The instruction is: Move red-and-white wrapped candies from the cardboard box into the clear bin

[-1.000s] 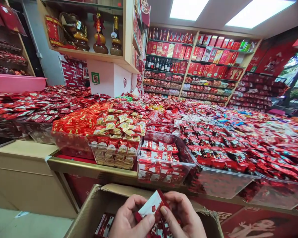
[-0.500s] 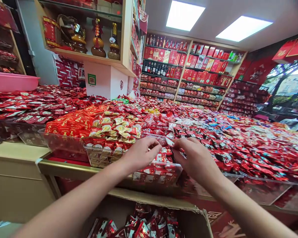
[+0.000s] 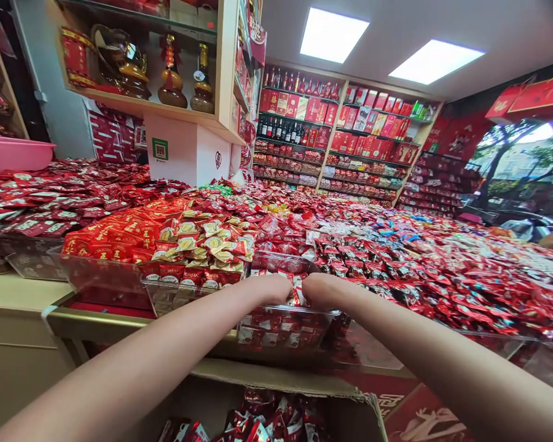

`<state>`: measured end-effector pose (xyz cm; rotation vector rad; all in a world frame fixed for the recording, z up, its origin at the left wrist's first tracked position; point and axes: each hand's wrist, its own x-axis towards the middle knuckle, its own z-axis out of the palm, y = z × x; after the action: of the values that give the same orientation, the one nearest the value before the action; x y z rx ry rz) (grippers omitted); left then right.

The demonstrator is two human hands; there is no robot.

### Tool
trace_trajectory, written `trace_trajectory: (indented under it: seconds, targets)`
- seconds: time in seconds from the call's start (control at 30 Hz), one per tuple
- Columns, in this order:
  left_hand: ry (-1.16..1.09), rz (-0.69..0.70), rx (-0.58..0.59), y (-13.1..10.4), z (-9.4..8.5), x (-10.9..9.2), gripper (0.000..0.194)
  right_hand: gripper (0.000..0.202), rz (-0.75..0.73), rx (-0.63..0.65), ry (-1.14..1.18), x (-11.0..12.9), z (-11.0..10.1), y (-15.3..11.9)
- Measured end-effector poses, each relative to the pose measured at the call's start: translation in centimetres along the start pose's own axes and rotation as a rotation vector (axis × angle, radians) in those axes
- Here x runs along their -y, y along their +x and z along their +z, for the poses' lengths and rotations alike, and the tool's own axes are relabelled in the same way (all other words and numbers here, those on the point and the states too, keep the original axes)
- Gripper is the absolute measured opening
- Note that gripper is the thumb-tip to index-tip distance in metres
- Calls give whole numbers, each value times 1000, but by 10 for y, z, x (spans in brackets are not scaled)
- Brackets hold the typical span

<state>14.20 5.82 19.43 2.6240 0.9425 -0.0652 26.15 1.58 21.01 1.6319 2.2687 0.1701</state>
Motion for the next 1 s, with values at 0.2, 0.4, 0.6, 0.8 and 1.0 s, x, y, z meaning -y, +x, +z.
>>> trace_trajectory:
  seconds: [0.2, 0.4, 0.6, 0.8, 1.0]
  targets:
    - [16, 68, 2, 7, 2, 10, 11, 16, 16, 124, 14, 2, -11, 7]
    - [-29, 137, -55, 12, 6, 17, 22, 17, 47, 140, 94, 5, -18, 8]
    - [-3, 133, -10, 15, 3, 16, 34, 26, 9, 99, 181, -2, -20, 6]
    - [1, 139, -278, -23, -11, 0, 24, 18, -39, -177, 418, -7, -23, -71]
    - [-250, 256, -546, -130, 62, -7, 11, 14, -194, 243, 991, 52, 98, -135]
